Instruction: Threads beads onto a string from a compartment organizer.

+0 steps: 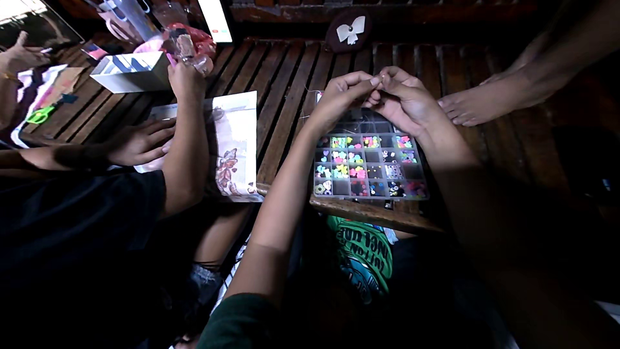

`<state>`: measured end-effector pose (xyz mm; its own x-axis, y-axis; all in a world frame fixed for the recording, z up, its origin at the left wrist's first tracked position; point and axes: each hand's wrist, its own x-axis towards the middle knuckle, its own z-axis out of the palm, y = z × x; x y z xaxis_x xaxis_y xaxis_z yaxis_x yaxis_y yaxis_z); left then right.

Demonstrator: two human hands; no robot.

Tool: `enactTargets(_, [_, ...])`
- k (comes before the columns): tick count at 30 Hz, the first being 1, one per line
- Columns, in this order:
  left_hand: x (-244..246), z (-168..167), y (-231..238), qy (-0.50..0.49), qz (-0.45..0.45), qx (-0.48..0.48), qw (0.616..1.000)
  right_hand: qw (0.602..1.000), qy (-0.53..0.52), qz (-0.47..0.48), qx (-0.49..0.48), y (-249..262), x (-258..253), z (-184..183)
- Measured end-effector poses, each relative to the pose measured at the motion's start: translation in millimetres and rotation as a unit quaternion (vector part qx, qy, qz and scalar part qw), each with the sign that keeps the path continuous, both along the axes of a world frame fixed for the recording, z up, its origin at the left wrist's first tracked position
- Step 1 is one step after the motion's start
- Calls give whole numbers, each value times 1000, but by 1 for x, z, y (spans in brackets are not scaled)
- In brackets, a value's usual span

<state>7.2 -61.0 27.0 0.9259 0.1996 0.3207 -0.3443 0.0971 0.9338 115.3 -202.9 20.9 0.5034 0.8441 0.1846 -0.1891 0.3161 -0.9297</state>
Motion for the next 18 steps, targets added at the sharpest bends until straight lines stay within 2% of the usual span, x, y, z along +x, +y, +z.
enactTargets(10, [-1,2,-2,23,13,7,1000,999,-40,-33,-17,-2,-2,6])
enactTargets(18, [0,1,-2,17,9,-26,999,997,-53,-53,-10,-1,-6,10])
